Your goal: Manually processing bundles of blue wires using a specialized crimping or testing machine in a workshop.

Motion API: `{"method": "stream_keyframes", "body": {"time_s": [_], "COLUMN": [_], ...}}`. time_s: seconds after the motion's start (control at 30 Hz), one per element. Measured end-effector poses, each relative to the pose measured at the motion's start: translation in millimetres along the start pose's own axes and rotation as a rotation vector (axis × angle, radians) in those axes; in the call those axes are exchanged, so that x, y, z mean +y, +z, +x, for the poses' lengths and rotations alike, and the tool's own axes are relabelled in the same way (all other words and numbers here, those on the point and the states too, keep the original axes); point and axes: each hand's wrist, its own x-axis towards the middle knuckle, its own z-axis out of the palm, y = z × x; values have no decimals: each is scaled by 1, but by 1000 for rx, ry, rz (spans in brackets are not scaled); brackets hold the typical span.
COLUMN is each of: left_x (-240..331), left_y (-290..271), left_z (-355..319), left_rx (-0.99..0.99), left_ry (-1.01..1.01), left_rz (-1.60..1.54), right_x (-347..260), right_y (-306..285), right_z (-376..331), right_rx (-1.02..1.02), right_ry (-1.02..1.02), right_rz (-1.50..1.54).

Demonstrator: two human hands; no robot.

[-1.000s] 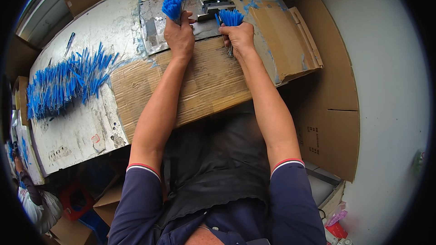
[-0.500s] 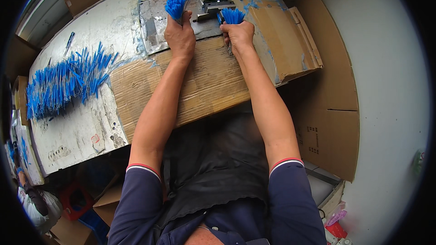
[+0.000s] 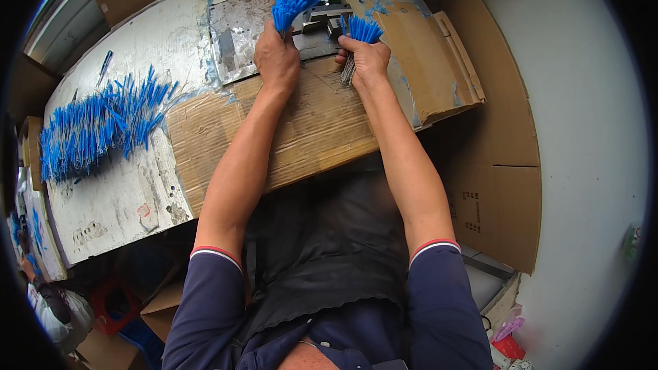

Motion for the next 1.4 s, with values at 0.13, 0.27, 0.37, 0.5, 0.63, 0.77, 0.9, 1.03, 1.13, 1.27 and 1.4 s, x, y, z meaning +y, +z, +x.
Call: {"method": "stream_keyframes", "body": {"time_s": [0.13,0.27,0.37,0.5,0.63,0.77,0.9,1.03,1.13,1.27,1.4], "left_x": [-1,1,-1,-2,-1,1,0,1,0,-2,0], "left_y": [-6,-11,-10,-9,-9,-9,-9,-8,-5,-4,-6], "left_z": [7,11,11,10,11,10,9,9,8,4,2], "left_rx": [97,114,146,120,100,82,97,91,101,43,-114], "left_ry": [-146,-347,-353,-362,-368,-381,-351,-262,-173,-94,-50], "left_rz": [-206,-405,-433,-432,-422,-414,-420,-208,-123,-65,92], "right_x": [-2,-4,-4,-2,0,0,-2,-2,-2,-3,-7], "right_y": [-1,3,7,11,15,18,22,23,20,13,4], "right_z": [-5,-12,-11,-4,2,3,4,6,6,-3,-26], "right_rx": [-50,-146,-136,-35,8,21,44,70,78,57,-144], "right_ry": [51,50,73,74,68,81,81,96,113,111,-61], "right_rz": [-4,-45,-149,-198,-208,-195,-196,-201,-89,59,-182]}}
